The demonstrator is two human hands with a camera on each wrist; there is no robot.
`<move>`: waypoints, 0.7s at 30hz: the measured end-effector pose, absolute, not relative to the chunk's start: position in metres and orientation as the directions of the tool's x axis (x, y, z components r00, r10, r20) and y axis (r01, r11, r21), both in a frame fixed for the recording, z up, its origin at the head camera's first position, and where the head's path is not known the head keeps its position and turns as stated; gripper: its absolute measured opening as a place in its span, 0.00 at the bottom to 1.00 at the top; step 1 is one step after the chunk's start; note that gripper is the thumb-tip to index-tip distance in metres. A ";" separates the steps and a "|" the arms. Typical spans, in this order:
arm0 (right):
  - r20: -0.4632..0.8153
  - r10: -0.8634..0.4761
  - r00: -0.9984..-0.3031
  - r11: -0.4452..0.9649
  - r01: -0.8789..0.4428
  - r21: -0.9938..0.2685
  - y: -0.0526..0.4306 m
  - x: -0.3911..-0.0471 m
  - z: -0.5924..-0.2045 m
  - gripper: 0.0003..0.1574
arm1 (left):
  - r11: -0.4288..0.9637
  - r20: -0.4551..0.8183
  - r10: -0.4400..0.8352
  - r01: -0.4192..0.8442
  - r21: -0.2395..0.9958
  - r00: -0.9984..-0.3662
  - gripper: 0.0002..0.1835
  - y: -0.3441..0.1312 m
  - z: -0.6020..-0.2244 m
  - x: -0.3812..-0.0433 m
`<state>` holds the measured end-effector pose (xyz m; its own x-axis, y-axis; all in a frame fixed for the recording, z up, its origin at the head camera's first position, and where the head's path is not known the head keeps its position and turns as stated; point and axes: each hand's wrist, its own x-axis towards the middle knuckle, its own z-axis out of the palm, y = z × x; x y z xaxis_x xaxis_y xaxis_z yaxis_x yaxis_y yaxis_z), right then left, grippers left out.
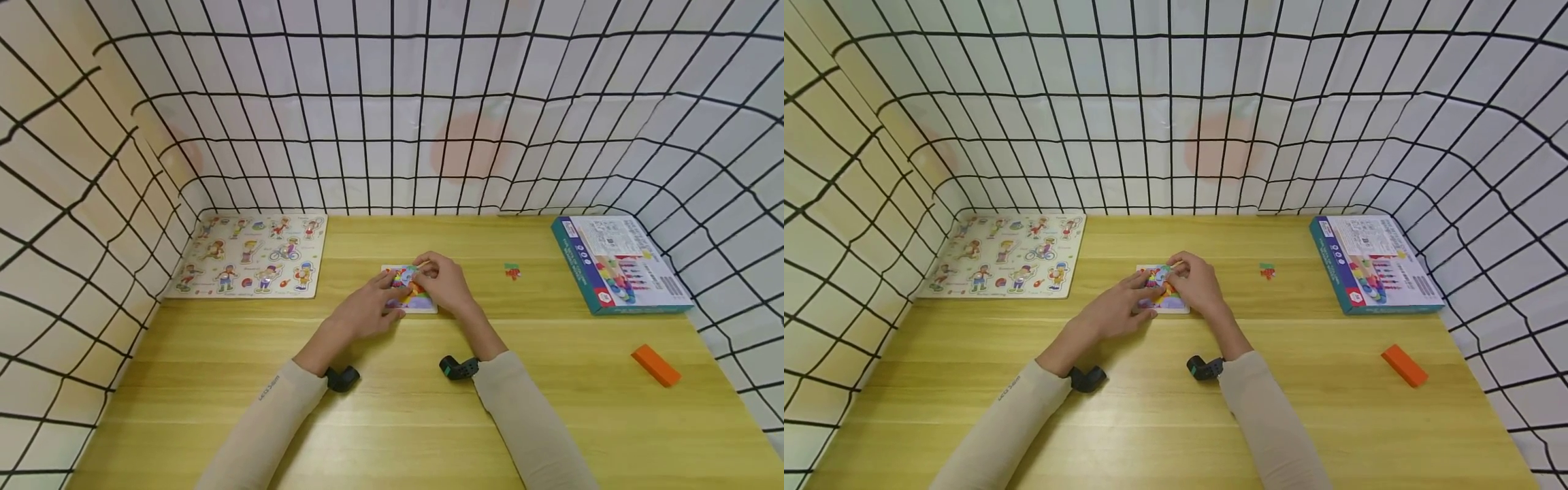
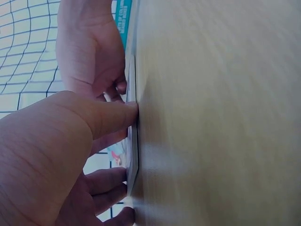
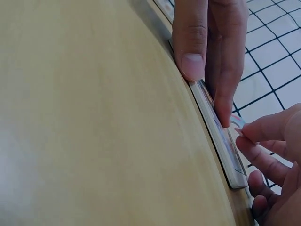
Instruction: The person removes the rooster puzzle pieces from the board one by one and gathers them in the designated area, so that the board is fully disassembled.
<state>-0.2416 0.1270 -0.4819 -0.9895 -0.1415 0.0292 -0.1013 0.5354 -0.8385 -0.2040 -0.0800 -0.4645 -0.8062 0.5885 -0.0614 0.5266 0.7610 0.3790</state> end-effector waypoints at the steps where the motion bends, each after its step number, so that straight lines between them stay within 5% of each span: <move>1: 0.036 -0.138 -0.990 0.532 -0.104 -0.840 0.126 -0.242 -0.482 0.12 | 0.761 -0.059 0.588 0.527 0.378 -0.807 0.28 -0.080 -0.465 -0.204; 21: -0.039 -0.083 -0.996 0.404 0.002 -0.915 0.177 -0.242 -0.469 0.13 | 0.764 -0.062 0.585 0.523 0.378 -0.809 0.29 -0.079 -0.464 -0.204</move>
